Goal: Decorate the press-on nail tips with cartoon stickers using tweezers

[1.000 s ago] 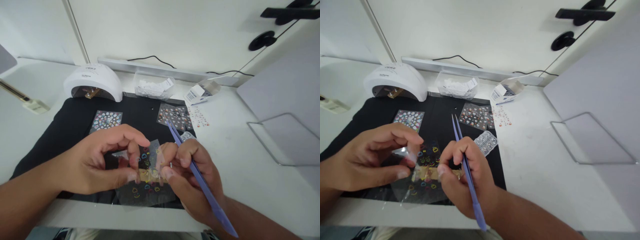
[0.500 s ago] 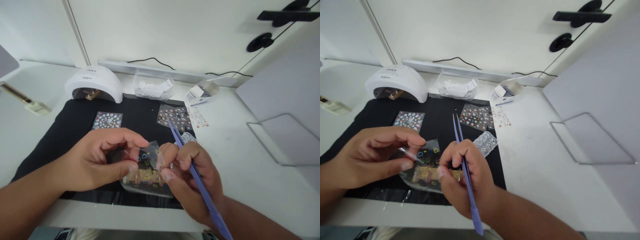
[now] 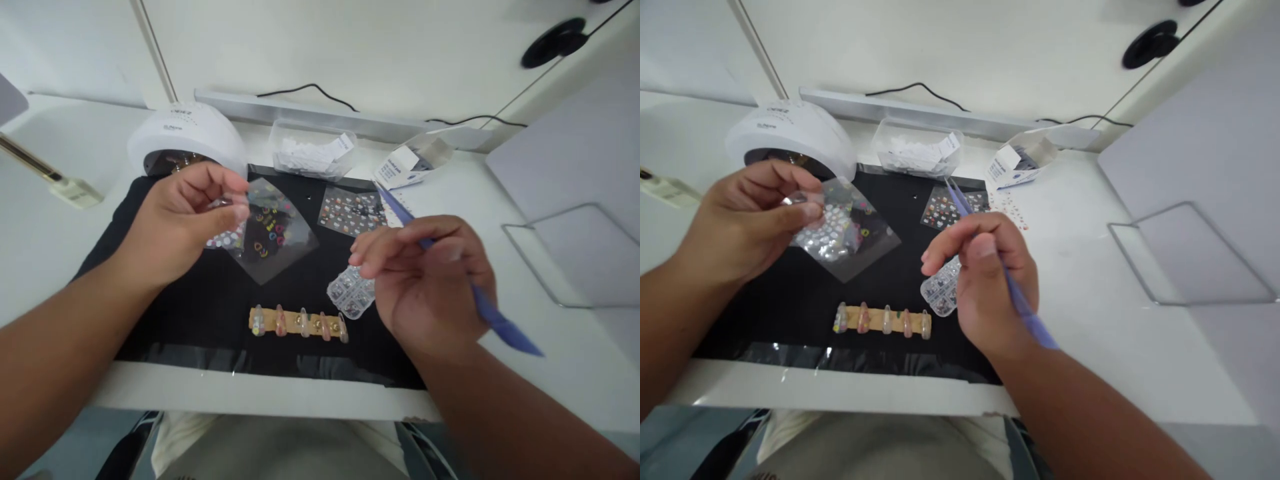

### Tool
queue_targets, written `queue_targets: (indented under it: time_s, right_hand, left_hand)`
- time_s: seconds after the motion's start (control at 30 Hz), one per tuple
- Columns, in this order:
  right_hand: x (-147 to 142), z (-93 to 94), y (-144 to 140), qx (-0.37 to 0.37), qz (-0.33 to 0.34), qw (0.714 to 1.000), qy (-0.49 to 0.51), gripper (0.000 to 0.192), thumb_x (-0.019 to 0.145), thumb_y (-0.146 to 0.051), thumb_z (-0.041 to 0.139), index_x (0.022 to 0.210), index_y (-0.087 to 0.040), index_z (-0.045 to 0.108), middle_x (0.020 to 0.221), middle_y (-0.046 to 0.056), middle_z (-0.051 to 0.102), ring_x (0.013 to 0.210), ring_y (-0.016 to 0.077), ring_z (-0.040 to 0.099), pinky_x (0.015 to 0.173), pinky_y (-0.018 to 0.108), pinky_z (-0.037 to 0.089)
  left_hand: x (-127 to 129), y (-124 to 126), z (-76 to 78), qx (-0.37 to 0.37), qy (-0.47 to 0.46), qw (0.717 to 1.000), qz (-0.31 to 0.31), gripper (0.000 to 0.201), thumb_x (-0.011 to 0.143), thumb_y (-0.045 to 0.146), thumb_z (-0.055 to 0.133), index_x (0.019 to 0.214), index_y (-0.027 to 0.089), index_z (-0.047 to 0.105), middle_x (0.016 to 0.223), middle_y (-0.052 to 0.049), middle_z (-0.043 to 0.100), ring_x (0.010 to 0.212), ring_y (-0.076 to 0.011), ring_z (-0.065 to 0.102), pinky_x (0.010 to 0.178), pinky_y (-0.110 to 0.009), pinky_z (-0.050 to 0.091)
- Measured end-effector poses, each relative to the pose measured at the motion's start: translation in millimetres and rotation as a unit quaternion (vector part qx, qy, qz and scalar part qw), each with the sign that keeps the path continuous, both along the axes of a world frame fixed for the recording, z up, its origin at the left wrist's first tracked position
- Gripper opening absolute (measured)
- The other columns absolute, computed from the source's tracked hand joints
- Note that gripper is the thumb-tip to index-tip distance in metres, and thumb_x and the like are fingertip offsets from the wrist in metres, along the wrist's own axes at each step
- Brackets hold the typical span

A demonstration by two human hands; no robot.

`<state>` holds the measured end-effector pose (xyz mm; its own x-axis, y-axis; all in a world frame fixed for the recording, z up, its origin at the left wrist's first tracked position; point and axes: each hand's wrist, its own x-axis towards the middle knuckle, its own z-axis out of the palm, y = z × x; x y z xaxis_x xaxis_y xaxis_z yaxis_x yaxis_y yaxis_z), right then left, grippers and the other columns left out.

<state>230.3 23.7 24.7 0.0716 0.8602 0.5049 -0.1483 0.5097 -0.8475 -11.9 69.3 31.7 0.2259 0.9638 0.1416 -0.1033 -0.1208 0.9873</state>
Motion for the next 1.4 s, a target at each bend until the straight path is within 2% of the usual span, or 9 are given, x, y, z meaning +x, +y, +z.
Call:
queue_targets:
  time_s: [0.13, 0.33, 0.6, 0.83, 1.03, 1.4]
  right_hand:
    - [7, 1.5, 7, 0.009, -0.007, 1.0, 0.011, 0.04, 0.092, -0.059, 0.056, 0.094, -0.027, 0.078, 0.052, 0.0, 0.067, 0.045, 0.0187, 0.058, 0.052, 0.037, 0.048]
    - [14, -5.8, 17, 0.024, -0.051, 0.998, 0.003, 0.047, 0.088, -0.068, 0.054, 0.088, -0.028, 0.08, 0.056, 0.0, 0.059, 0.046, 0.0177, 0.055, 0.047, 0.036, 0.045]
    - [13, -7.3, 16, -0.018, -0.048, 0.999, 0.01, 0.028, 0.081, -0.053, 0.074, 0.088, -0.027, 0.076, 0.06, 0.0, 0.065, 0.048, 0.0185, 0.059, 0.045, 0.035, 0.05]
    - [15, -9.1, 16, -0.04, -0.011, 0.999, 0.01, 0.015, 0.082, -0.04, 0.076, 0.087, -0.025, 0.076, 0.065, 0.0, 0.073, 0.049, 0.0167, 0.065, 0.049, 0.035, 0.056]
    - [12, -9.7, 15, -0.054, -0.018, 0.998, 0.02, 0.011, 0.079, -0.03, 0.081, 0.087, -0.023, 0.078, 0.065, 0.0, 0.072, 0.052, 0.0161, 0.065, 0.053, 0.036, 0.056]
    - [11, -8.1, 17, -0.075, -0.031, 0.997, -0.008, 0.021, 0.069, -0.032, 0.09, 0.087, -0.03, 0.081, 0.067, -0.002, 0.069, 0.048, 0.0154, 0.059, 0.05, 0.038, 0.052]
  left_hand:
    - [1, 11, -4.0, -0.039, 0.044, 0.998, 0.003, 0.008, 0.089, 0.013, 0.067, 0.092, 0.019, 0.062, 0.07, 0.009, 0.058, 0.063, -0.0045, 0.055, 0.063, -0.018, 0.047]
    - [7, 10, -10.2, -0.044, 0.162, 0.986, 0.012, 0.01, 0.084, 0.016, 0.068, 0.09, 0.018, 0.061, 0.073, 0.007, 0.058, 0.059, -0.0064, 0.054, 0.059, -0.022, 0.044]
    - [1, 18, -28.3, 0.014, 0.302, 0.951, 0.058, 0.017, 0.081, 0.027, 0.07, 0.097, 0.024, 0.067, 0.08, 0.003, 0.064, 0.062, -0.0129, 0.056, 0.059, -0.027, 0.043]
    - [0, 17, -24.7, 0.044, 0.373, 0.925, 0.058, 0.019, 0.081, 0.031, 0.067, 0.099, 0.024, 0.07, 0.077, 0.0, 0.068, 0.063, -0.0164, 0.059, 0.059, -0.029, 0.043]
    - [1, 17, -20.9, 0.053, 0.392, 0.916, 0.064, 0.02, 0.082, 0.034, 0.065, 0.098, 0.023, 0.071, 0.076, 0.0, 0.069, 0.062, -0.0163, 0.058, 0.06, -0.03, 0.042]
    - [-1, 19, -20.7, 0.059, 0.402, 0.91, 0.079, 0.018, 0.08, 0.032, 0.067, 0.096, 0.024, 0.072, 0.075, 0.001, 0.065, 0.057, -0.0143, 0.05, 0.055, -0.029, 0.035]
